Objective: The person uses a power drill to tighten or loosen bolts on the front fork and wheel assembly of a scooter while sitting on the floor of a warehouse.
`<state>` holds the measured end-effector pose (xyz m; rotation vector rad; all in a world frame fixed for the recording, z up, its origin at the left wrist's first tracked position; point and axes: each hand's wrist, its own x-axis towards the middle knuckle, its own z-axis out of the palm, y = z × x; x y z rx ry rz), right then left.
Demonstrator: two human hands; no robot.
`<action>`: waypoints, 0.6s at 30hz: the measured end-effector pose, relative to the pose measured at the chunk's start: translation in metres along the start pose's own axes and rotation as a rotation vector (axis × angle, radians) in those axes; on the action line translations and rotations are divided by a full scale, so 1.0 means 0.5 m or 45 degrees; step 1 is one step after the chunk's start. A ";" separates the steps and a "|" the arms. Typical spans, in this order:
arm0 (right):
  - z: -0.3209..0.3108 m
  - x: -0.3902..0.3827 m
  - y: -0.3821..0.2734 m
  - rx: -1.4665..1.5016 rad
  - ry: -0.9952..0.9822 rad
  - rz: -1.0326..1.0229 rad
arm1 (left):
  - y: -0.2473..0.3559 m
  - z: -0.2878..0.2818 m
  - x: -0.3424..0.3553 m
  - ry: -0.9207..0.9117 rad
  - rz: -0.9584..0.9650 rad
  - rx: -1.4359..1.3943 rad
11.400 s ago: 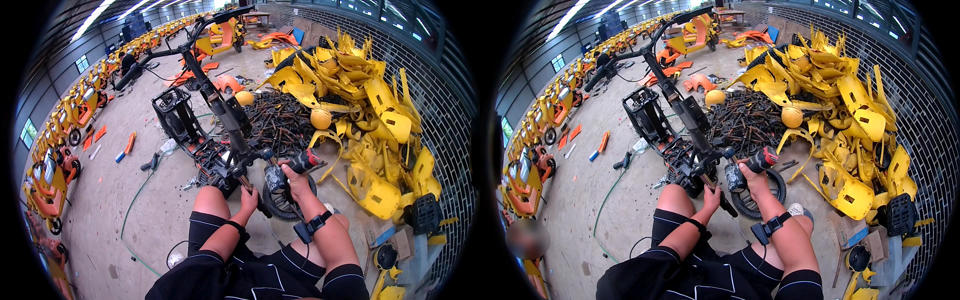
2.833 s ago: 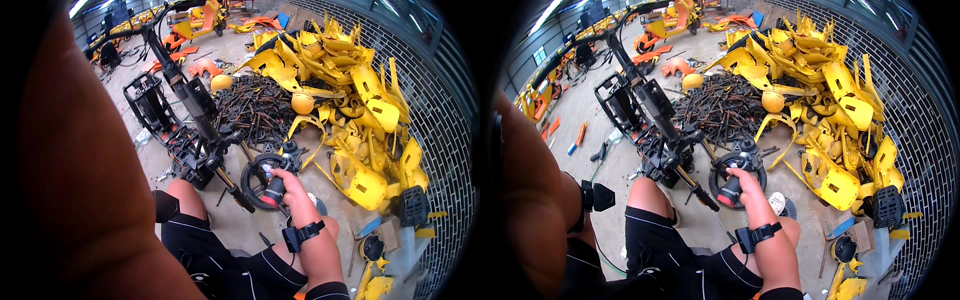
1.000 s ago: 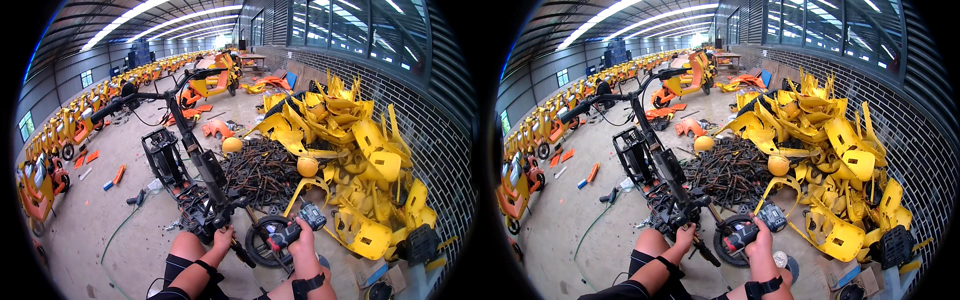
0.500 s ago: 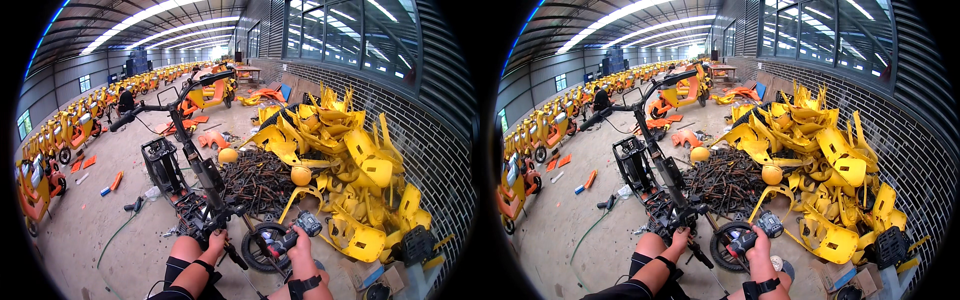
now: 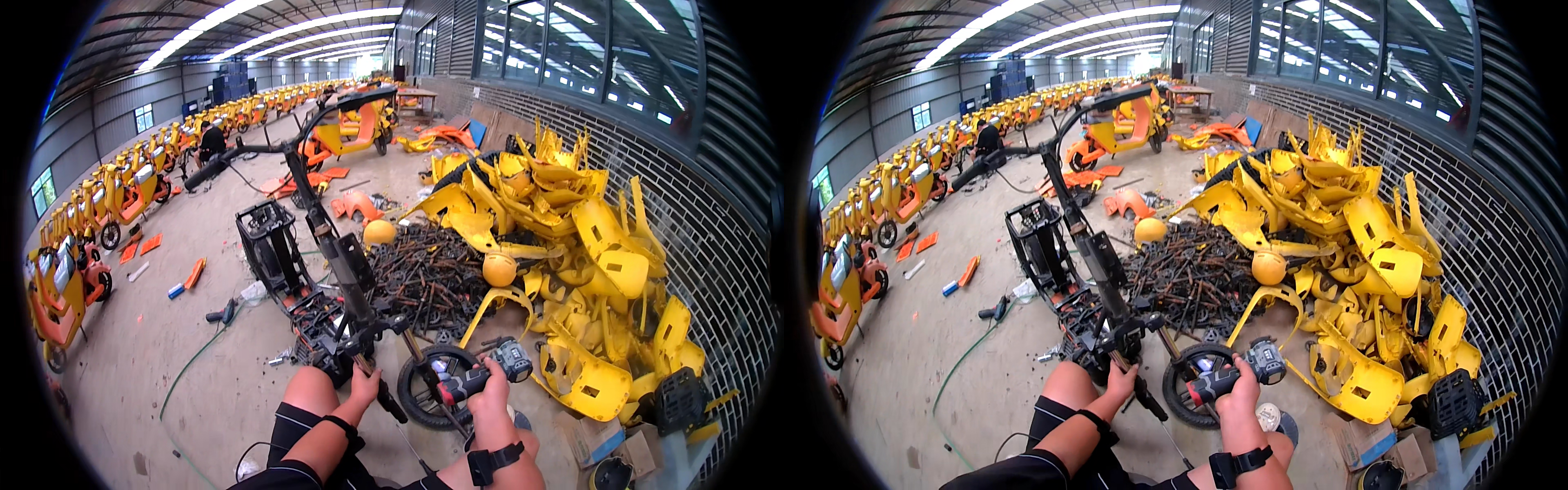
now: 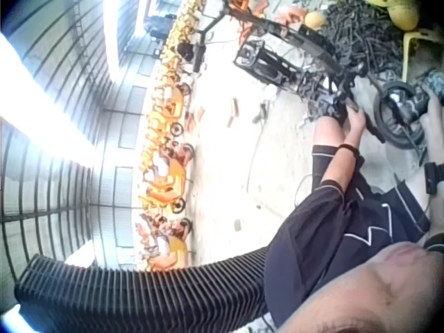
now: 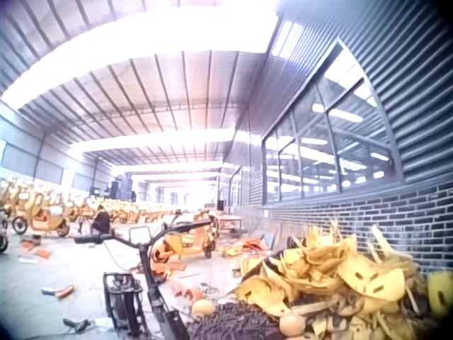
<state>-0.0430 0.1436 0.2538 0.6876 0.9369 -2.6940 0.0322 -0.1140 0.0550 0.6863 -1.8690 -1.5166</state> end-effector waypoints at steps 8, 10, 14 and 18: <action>0.010 -0.056 -0.016 -0.022 -0.005 0.039 | -0.021 -0.001 0.040 0.071 -0.418 0.204; 0.004 -0.048 -0.017 -0.031 -0.011 0.100 | -0.019 0.005 0.035 0.090 -0.408 0.278; 0.003 -0.038 -0.006 -0.064 -0.019 0.142 | -0.024 0.002 0.014 0.096 -0.335 0.119; -0.003 -0.025 0.009 -0.158 -0.042 0.224 | -0.015 -0.014 0.006 0.037 -0.336 0.117</action>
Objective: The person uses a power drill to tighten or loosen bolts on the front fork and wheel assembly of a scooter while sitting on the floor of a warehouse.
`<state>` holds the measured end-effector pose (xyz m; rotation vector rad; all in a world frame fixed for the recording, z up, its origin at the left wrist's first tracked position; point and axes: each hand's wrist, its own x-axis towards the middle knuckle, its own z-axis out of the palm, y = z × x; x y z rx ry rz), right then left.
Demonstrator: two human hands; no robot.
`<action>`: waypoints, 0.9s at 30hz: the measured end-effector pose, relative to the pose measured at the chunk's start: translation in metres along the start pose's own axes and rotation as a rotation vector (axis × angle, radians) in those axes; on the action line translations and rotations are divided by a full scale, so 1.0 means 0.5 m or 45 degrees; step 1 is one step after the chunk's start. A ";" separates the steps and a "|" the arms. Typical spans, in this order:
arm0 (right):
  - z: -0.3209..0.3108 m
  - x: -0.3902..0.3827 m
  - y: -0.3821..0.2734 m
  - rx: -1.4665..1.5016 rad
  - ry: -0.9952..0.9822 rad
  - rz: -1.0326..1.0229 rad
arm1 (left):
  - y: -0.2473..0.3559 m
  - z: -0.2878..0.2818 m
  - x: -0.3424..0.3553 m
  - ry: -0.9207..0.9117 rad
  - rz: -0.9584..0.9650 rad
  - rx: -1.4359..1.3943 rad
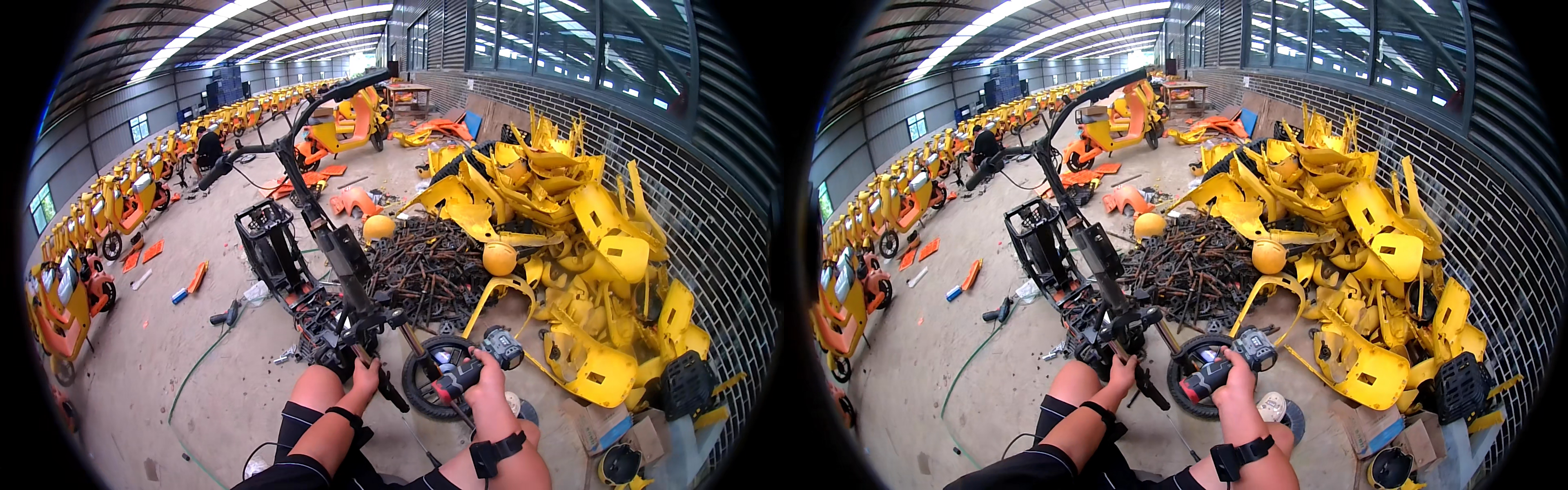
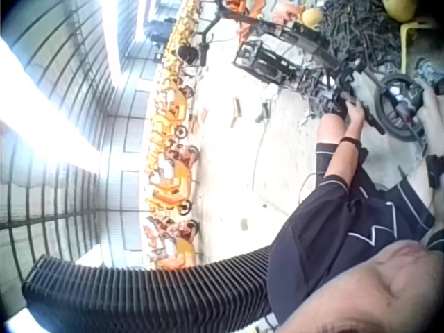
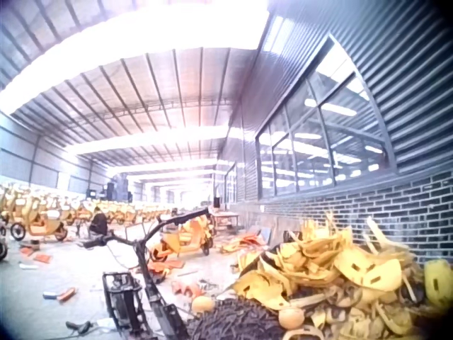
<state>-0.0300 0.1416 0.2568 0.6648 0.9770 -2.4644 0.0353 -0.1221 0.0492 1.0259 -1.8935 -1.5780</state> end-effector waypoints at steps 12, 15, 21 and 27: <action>0.017 0.083 0.072 -0.051 -0.034 0.087 | 0.007 -0.010 -0.053 -0.150 0.132 -0.102; 0.025 0.072 0.074 -0.152 0.063 0.069 | 0.050 0.000 -0.101 -0.292 0.109 -0.073; 0.026 0.080 0.068 -0.184 0.042 0.090 | 0.112 0.013 -0.123 -0.471 0.106 0.054; 0.041 0.071 0.065 -0.219 -0.064 0.107 | 0.103 0.002 -0.100 -0.662 -0.034 -0.065</action>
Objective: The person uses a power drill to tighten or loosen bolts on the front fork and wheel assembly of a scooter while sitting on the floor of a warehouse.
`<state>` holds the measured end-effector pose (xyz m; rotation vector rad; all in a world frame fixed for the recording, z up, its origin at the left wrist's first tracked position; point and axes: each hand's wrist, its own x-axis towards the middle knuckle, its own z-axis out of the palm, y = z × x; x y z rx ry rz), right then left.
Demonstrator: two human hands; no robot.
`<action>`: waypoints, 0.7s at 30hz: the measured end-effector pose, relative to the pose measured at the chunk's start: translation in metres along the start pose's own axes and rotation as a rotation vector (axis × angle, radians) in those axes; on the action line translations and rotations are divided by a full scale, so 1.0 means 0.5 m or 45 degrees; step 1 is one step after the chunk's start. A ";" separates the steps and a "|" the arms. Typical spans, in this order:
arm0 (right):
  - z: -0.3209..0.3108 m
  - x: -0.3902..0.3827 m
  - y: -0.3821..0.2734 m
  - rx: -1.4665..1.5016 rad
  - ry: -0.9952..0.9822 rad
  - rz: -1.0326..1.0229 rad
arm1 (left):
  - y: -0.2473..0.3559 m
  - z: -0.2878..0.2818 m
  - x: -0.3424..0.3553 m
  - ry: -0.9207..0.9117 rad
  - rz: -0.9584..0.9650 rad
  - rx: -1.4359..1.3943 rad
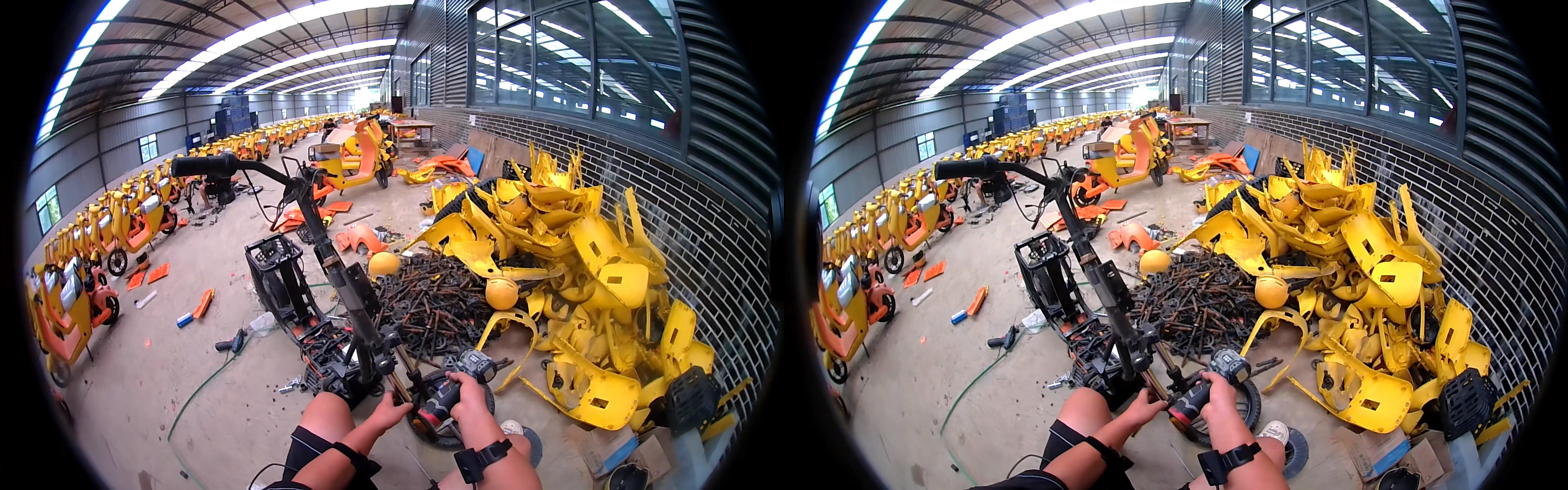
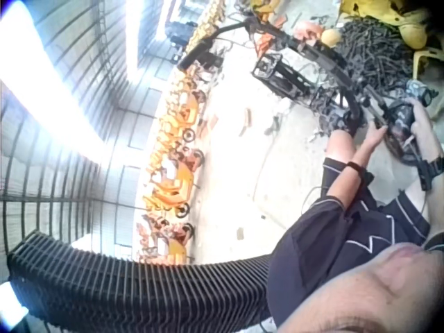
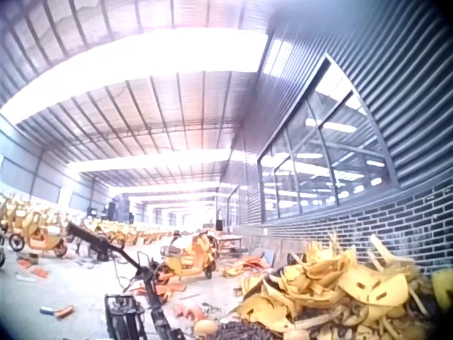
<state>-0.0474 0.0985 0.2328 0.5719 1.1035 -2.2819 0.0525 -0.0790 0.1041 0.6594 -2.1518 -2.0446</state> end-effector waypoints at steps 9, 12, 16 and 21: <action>-0.003 -0.016 -0.028 -0.067 -0.087 -0.020 | 0.181 0.026 -0.070 -0.207 -0.119 0.082; 0.009 -0.019 -0.037 -0.104 -0.124 0.016 | 0.143 0.000 -0.022 0.023 -0.050 -0.061; 0.019 -0.014 -0.045 -0.148 -0.185 -0.056 | 0.081 0.001 0.053 0.097 -0.052 -0.423; 0.014 -0.010 -0.027 -0.253 -0.176 -0.096 | 0.075 0.021 0.067 0.042 -0.167 -0.759</action>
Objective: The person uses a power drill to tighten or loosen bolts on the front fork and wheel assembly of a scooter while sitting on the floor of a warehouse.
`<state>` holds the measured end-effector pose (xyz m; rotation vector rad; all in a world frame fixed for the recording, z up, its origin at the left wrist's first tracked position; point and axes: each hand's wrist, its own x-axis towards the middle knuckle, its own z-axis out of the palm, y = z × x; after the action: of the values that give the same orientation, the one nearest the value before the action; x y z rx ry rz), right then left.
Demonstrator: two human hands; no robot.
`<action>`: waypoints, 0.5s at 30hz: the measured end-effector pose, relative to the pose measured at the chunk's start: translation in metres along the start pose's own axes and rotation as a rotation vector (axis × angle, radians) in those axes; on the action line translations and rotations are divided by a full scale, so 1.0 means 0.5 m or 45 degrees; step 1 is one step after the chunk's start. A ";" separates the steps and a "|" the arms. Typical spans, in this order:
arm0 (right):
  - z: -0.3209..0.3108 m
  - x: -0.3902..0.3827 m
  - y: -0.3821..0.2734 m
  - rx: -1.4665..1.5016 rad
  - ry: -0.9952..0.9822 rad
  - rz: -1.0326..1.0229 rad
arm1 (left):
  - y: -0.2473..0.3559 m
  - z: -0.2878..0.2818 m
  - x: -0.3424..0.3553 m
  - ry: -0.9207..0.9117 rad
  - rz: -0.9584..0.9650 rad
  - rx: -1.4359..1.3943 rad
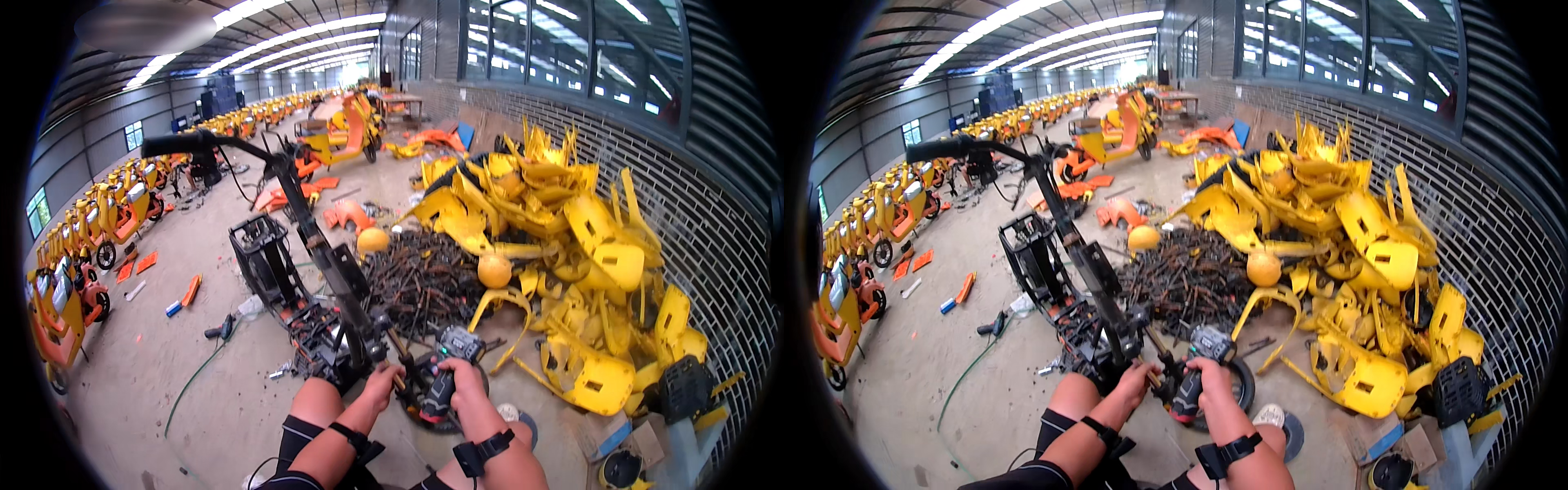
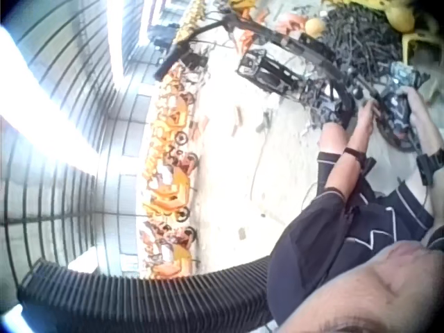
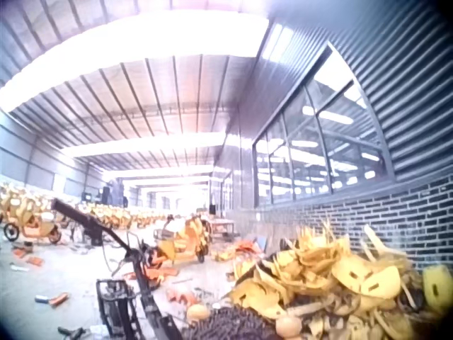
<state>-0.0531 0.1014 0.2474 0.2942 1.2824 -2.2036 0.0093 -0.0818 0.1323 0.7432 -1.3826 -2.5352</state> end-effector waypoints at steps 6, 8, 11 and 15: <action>0.022 -0.016 0.027 -0.075 0.047 -0.001 | -0.039 -0.023 0.014 0.040 0.217 0.404; 0.035 -0.015 0.010 -0.078 0.041 0.072 | -0.043 -0.028 0.026 -0.003 0.237 0.510; 0.035 -0.016 0.025 -0.062 0.049 0.124 | -0.076 -0.047 0.012 -0.052 0.349 0.450; 0.025 0.010 0.046 -0.080 0.067 0.039 | -0.084 -0.054 0.022 -0.116 0.366 0.522</action>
<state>-0.0431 0.0804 0.2348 0.3468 1.3636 -2.1378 0.0170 -0.0826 0.0818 0.4444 -1.9158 -2.1145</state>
